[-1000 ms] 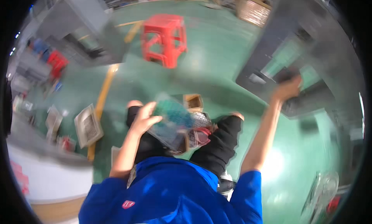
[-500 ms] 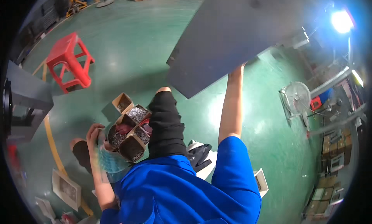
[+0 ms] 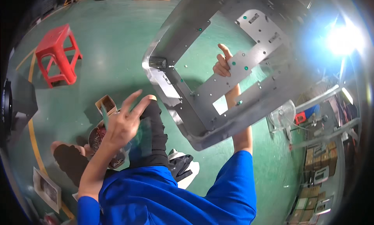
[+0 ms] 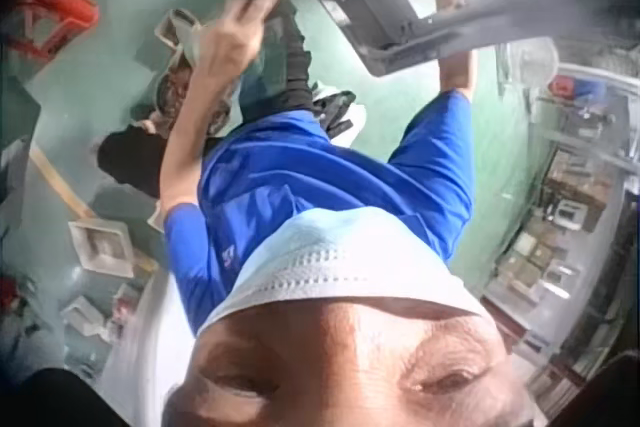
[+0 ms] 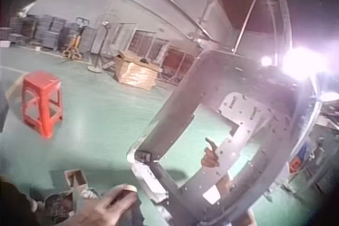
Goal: Applying circular green protective stickers to specific points on a metal frame.
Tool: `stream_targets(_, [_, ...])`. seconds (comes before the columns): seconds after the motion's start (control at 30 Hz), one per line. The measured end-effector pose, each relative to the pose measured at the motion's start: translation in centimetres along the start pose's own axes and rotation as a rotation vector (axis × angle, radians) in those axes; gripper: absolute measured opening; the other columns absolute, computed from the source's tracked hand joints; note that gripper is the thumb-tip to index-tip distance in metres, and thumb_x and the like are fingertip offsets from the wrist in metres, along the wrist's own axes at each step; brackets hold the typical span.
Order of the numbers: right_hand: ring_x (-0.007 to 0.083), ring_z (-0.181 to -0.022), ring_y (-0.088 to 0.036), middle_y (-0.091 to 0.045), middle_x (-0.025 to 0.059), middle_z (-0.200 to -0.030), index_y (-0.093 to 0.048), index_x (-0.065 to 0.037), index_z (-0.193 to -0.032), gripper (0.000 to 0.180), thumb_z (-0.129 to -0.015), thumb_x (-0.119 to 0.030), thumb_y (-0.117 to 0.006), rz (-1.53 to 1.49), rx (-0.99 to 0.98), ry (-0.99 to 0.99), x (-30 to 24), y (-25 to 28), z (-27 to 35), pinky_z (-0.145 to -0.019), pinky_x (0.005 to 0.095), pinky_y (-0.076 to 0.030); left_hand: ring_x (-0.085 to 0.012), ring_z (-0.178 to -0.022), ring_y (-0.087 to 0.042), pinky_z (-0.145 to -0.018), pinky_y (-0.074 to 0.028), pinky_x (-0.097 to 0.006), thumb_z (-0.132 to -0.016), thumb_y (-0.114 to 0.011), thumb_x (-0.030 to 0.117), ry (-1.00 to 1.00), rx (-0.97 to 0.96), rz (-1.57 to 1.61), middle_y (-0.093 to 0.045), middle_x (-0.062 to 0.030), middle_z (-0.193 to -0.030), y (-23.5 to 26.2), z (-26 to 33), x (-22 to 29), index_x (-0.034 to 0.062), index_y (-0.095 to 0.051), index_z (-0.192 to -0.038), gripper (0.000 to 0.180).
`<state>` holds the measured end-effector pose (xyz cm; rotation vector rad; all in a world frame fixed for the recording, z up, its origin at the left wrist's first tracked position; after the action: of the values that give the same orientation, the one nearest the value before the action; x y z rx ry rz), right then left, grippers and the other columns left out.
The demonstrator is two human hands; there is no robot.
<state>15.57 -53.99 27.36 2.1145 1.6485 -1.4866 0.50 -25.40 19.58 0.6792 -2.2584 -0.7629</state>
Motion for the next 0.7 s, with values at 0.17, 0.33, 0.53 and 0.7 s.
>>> stream_targets(0.17, [0.0168,-0.072,-0.054,-0.052,0.0097,-0.087,-0.028,0.005,-0.143,0.072,-0.093,-0.04,-0.054,0.153,0.344,0.107,2.1,-0.2,-1.4,-0.069,0.0274,-0.045,-0.0226,-0.068,-0.067,-0.054,-0.054,-0.033,-0.079,-0.055,0.001,-0.173,-0.237,-0.247,-0.049,-0.015,-0.134,-4.7,-2.0,0.3,0.0022,-0.048,-0.13,0.051])
stream_targets(0.33, [0.0324,-0.112,-0.05,-0.044,0.0194,-0.137,-0.021,-0.003,-0.149,0.095,-0.083,-0.061,-0.056,0.102,0.68,0.317,-3.2,4.1,5.9,-0.099,0.0465,-0.038,-0.0215,-0.062,-0.068,-0.054,-0.055,-0.031,-0.08,-0.055,0.004,-0.18,-0.195,-0.43,-0.051,-0.0182,-0.129,-5.3,-1.3,1.4,-0.0047,-0.048,-0.119,0.041])
stream_targets(0.53, [0.0335,-0.128,-0.041,-0.036,0.019,-0.146,-0.027,-0.004,-0.147,0.086,-0.087,-0.061,-0.049,0.837,0.826,0.483,-10.0,3.2,14.3,-0.11,0.0503,-0.03,-0.016,-0.077,-0.065,-0.048,-0.05,-0.019,-0.081,-0.056,0.011,-0.31,-0.105,-0.742,-0.054,-0.0171,-0.119,-6.0,-1.9,4.6,-0.0012,-0.052,-0.119,0.04])
stream_targets(0.7, [0.0326,-0.133,-0.038,-0.036,0.0175,-0.147,-0.031,-0.003,-0.145,0.078,-0.091,-0.058,-0.043,0.693,0.904,0.692,-10.9,-5.5,15.3,-0.113,0.0484,-0.026,-0.0208,-0.107,-0.06,-0.037,-0.038,-0.02,-0.077,-0.061,0.013,-0.318,-0.186,-0.919,-0.058,-0.0191,-0.116,-10.8,-2.8,8.6,-0.0018,-0.058,-0.114,0.04])
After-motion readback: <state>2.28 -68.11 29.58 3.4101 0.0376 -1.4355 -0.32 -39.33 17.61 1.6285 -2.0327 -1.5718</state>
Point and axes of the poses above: each hand's wrist, its own z-axis away from the middle knuckle, its own y-axis out of the back of the hand, x = y × z, the point moved 8 cm from there along -z, towards the middle knuckle
